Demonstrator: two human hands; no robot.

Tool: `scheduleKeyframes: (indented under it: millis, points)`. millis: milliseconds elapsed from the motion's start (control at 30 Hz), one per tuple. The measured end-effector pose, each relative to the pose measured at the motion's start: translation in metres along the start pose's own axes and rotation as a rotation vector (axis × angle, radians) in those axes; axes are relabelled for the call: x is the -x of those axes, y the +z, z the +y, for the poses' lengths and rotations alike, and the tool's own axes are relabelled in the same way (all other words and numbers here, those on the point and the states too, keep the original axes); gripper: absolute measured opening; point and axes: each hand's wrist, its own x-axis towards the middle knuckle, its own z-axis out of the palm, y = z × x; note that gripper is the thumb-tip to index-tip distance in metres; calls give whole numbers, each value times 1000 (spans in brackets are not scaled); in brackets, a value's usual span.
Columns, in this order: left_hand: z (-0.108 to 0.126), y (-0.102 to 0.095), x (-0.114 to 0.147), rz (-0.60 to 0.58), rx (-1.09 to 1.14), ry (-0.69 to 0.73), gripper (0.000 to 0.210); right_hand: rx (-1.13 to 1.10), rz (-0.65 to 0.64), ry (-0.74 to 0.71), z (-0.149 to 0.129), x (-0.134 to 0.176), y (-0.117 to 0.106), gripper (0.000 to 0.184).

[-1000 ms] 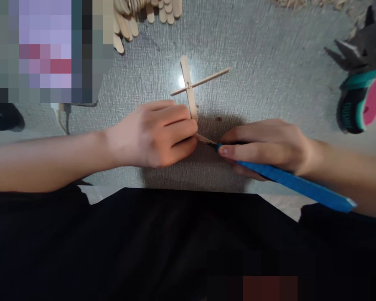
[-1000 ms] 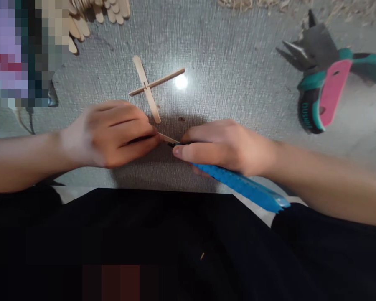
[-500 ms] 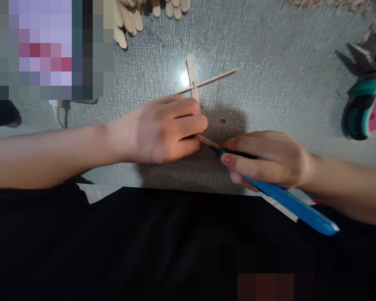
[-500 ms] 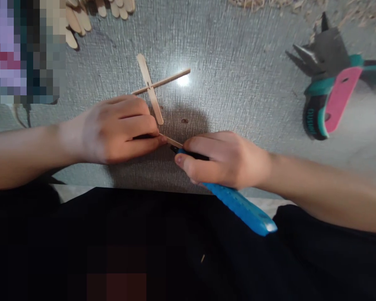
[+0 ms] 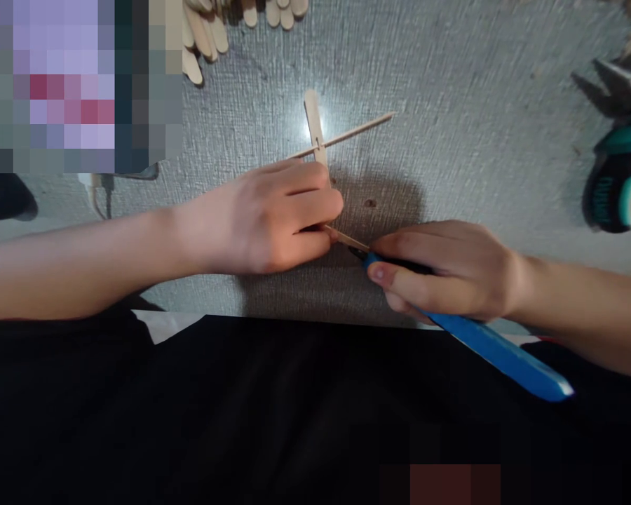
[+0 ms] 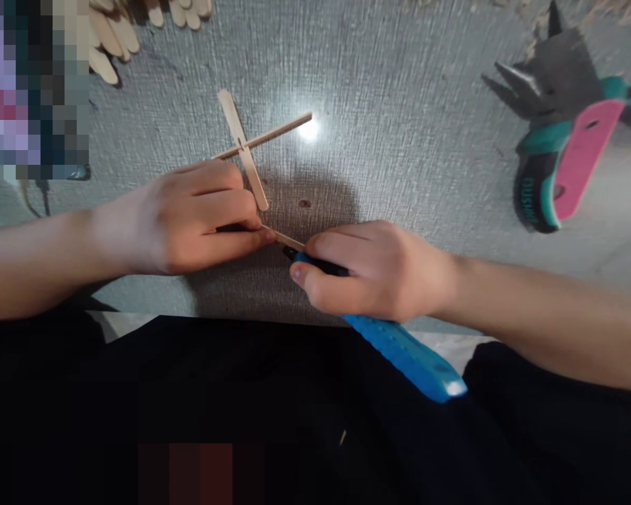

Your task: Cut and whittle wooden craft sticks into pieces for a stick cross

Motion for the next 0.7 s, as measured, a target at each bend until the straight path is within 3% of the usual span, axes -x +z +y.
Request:
scheduleKeyframes:
  millis: [67,267,533,700]
  points:
    - [1,0,-2,-34,-7,-20,39,2,-33,18,-1,-1,0,29]
    - [7,1,1,3,-71,-80,40,99,124,-63,-1,-1,1,21]
    - [7,4,4,-39,36,-164,27,51,73,-13,0,5,6,33]
    - [9,4,3,-32,0,-142,27,0,86,4,1,7,7,27]
